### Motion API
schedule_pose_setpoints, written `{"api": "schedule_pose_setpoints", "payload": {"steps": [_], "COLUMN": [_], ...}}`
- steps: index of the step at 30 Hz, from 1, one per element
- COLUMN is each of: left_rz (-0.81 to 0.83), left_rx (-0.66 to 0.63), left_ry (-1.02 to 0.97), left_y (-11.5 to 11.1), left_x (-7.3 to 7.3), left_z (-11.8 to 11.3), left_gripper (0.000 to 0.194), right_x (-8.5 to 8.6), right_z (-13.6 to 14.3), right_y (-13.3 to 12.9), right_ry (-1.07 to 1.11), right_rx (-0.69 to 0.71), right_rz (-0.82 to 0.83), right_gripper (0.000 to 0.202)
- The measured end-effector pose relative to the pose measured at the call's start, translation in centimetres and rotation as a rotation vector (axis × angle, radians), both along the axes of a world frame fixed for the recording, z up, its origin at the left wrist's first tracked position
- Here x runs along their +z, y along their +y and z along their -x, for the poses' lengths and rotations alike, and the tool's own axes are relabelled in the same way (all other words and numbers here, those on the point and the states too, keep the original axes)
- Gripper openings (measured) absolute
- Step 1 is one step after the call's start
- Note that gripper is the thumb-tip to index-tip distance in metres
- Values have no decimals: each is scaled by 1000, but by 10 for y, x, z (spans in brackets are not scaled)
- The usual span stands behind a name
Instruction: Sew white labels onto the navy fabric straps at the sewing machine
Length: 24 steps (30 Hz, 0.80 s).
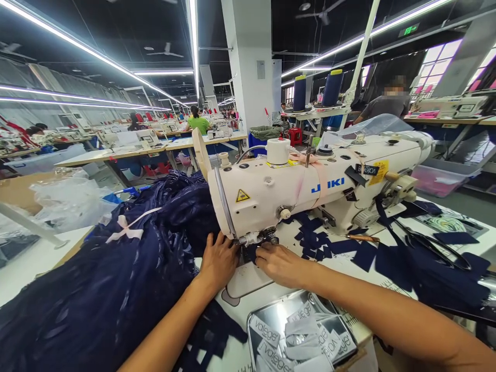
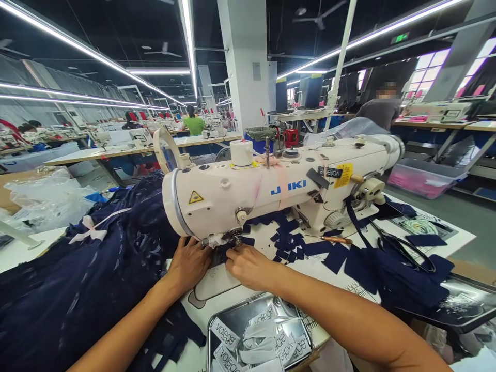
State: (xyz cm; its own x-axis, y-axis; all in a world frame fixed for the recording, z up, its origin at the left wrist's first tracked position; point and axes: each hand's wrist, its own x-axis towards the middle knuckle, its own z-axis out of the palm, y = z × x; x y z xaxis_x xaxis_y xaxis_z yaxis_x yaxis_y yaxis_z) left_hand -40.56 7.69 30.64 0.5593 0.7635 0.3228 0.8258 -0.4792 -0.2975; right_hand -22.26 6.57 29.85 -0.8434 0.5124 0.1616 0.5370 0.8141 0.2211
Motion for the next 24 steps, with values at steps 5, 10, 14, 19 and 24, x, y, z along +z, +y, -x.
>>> {"api": "schedule_pose_setpoints", "payload": {"steps": [5,10,14,19,24], "left_rz": [13,44,38,27,1], "left_rx": [20,23,18,8,0], "left_ry": [13,26,33,26,12], "left_y": [3,9,15,20,18], "left_x": [0,1,-2,-7,-5], "left_z": [0,0,1,0,3], "left_gripper": [24,21,21,22,21], "right_x": [-2,-7,-9,-10,-5], "right_z": [2,6,9,12,1], "right_y": [-2,-2,-1,1,9], "right_ry": [14,41,43,47,64], "right_rx": [-32,-69,-72,-100,-102], "right_rz": [-10,-27,-46,-48,-24], "right_gripper": [17,17,17,17,16]}}
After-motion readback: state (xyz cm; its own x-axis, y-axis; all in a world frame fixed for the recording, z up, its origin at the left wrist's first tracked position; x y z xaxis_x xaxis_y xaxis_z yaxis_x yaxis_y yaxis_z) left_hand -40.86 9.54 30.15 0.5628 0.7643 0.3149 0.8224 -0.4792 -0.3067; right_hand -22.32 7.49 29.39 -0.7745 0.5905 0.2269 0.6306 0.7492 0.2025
